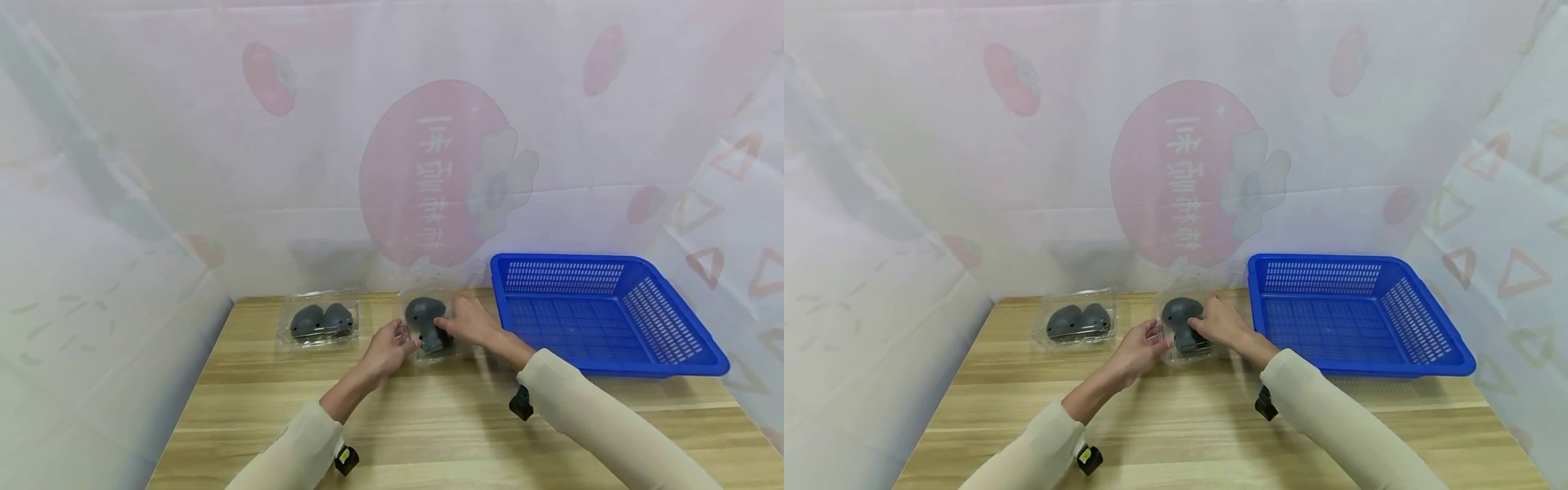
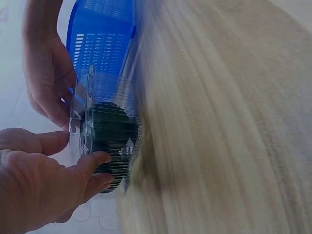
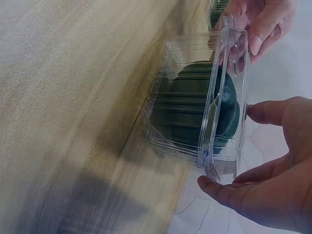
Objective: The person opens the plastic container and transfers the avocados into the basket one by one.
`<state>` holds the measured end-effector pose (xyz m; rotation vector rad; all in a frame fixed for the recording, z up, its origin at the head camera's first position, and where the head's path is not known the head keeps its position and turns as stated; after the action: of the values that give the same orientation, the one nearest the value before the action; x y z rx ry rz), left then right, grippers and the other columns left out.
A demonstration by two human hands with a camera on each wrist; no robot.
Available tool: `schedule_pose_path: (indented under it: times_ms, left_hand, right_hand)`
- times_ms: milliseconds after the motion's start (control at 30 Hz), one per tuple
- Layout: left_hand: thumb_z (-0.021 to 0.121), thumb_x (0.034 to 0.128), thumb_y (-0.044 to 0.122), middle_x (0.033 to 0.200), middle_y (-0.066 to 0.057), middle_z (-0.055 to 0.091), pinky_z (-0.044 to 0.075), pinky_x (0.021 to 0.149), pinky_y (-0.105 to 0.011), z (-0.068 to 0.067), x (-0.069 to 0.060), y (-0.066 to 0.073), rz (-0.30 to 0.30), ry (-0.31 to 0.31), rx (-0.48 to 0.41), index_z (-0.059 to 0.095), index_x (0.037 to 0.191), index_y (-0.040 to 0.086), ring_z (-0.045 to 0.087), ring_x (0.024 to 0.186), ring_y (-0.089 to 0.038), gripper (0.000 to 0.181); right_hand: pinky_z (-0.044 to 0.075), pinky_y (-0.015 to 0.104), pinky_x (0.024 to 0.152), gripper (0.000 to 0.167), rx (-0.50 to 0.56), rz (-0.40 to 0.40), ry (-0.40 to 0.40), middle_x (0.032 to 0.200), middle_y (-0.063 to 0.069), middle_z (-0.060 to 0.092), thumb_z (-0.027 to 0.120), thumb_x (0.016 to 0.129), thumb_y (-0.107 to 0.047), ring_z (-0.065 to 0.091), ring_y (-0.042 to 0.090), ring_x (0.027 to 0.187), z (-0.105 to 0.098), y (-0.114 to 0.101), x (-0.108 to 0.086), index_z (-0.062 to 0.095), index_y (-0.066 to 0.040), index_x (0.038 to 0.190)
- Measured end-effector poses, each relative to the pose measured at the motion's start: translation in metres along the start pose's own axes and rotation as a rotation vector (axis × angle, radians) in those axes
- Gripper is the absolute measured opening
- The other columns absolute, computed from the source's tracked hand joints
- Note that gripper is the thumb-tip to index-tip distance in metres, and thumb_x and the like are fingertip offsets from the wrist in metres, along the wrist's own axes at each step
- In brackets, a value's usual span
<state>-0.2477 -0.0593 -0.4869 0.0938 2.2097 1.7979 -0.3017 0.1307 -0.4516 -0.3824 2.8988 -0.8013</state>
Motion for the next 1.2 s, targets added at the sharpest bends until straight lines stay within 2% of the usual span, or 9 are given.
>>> schedule_pose_path:
  times_ms: [100, 267, 533, 800, 867, 933, 1000, 1100, 1200]
  left_hand:
    - [0.069, 0.1028, 0.009, 0.162, -0.038, 0.034, 0.039, 0.118, -0.054, 0.0, -0.005, 0.0, 0.018, 0.014, 0.026, 0.02, 0.161, -0.017, 0.04, 0.149, -0.049, 0.081]
    - [0.073, 0.0991, 0.008, 0.158, -0.04, 0.037, 0.041, 0.116, -0.054, 0.001, -0.013, -0.001, 0.032, 0.027, 0.031, 0.023, 0.158, -0.02, 0.044, 0.146, -0.051, 0.083]
    - [0.074, 0.0969, 0.003, 0.156, -0.041, 0.04, 0.041, 0.116, -0.053, 0.006, -0.023, -0.005, 0.043, 0.036, 0.008, 0.023, 0.157, -0.021, 0.045, 0.144, -0.052, 0.082]
    - [0.076, 0.0963, 0.004, 0.156, -0.041, 0.038, 0.039, 0.117, -0.055, 0.011, -0.035, -0.006, 0.08, 0.028, 0.049, 0.023, 0.156, -0.023, 0.043, 0.145, -0.053, 0.084]
    - [0.075, 0.0971, 0.005, 0.157, -0.041, 0.037, 0.038, 0.117, -0.055, 0.011, -0.038, -0.005, 0.081, 0.02, 0.054, 0.022, 0.156, -0.023, 0.043, 0.145, -0.052, 0.084]
    - [0.074, 0.0985, 0.006, 0.157, -0.041, 0.038, 0.038, 0.117, -0.055, 0.01, -0.04, -0.006, 0.083, 0.009, 0.059, 0.023, 0.156, -0.023, 0.043, 0.145, -0.052, 0.083]
    - [0.072, 0.1006, 0.009, 0.155, -0.04, 0.041, 0.04, 0.116, -0.055, 0.007, -0.042, -0.006, 0.093, 0.002, 0.104, 0.026, 0.156, -0.022, 0.046, 0.143, -0.051, 0.078]
    - [0.07, 0.1032, 0.016, 0.142, -0.039, 0.056, 0.05, 0.108, -0.054, -0.001, -0.044, -0.001, 0.137, 0.006, 0.286, 0.045, 0.148, -0.02, 0.06, 0.131, -0.049, 0.063]
    - [0.067, 0.1038, 0.021, 0.1, -0.028, 0.074, 0.061, 0.075, -0.042, -0.013, -0.043, 0.009, 0.192, 0.014, 0.528, 0.069, 0.114, -0.012, 0.075, 0.088, -0.034, 0.034]
  right_hand:
    - [0.056, 0.045, 0.078, 0.052, 0.003, -0.02, -0.003, 0.094, 0.017, 0.069, 0.076, 0.098, -0.029, 0.065, 0.027, 0.078, 0.001, -0.001, -0.001, 0.062, 0.009, 0.131]
    - [0.055, 0.047, 0.074, 0.054, 0.007, -0.036, -0.019, 0.086, 0.014, 0.066, 0.076, 0.098, -0.029, 0.063, 0.027, 0.075, 0.003, -0.002, -0.003, 0.06, 0.009, 0.133]
    - [0.05, 0.055, 0.109, 0.079, -0.006, -0.047, -0.032, 0.129, 0.032, 0.068, 0.077, 0.097, -0.031, 0.066, 0.043, 0.122, 0.005, -0.004, -0.007, 0.044, 0.014, 0.153]
    - [0.049, 0.055, 0.11, 0.082, -0.008, -0.063, -0.038, 0.108, 0.025, 0.073, 0.077, 0.096, -0.031, 0.069, 0.032, 0.091, 0.005, -0.006, -0.008, 0.041, 0.013, 0.155]
    - [0.048, 0.055, 0.11, 0.082, -0.012, -0.07, -0.042, 0.112, 0.026, 0.072, 0.076, 0.096, -0.031, 0.071, 0.034, 0.095, 0.005, -0.006, -0.008, 0.041, 0.013, 0.156]
    - [0.047, 0.055, 0.112, 0.081, -0.012, -0.077, -0.042, 0.137, 0.031, 0.064, 0.076, 0.096, -0.031, 0.066, 0.041, 0.121, 0.005, -0.005, -0.008, 0.042, 0.013, 0.155]
    - [0.045, 0.056, 0.114, 0.081, -0.006, -0.079, -0.054, 0.144, 0.031, 0.06, 0.075, 0.097, -0.031, 0.06, 0.045, 0.131, 0.007, -0.005, -0.008, 0.041, 0.012, 0.156]
    - [0.041, 0.055, 0.117, 0.081, -0.003, -0.088, -0.074, 0.155, 0.03, 0.05, 0.074, 0.098, -0.033, 0.049, 0.045, 0.144, 0.008, -0.004, -0.007, 0.04, 0.012, 0.156]
    - [0.042, 0.055, 0.117, 0.081, -0.011, -0.123, -0.092, 0.154, 0.032, 0.05, 0.073, 0.099, -0.034, 0.05, 0.046, 0.143, 0.006, -0.005, -0.006, 0.04, 0.013, 0.156]
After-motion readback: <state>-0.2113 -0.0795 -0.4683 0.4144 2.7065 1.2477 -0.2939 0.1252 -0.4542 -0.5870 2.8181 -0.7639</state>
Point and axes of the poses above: each hand's wrist, its own x-axis towards the middle knuckle, its own z-axis out of the palm, y = z × x, the point moved 4 cm from there along x, towards the middle knuckle
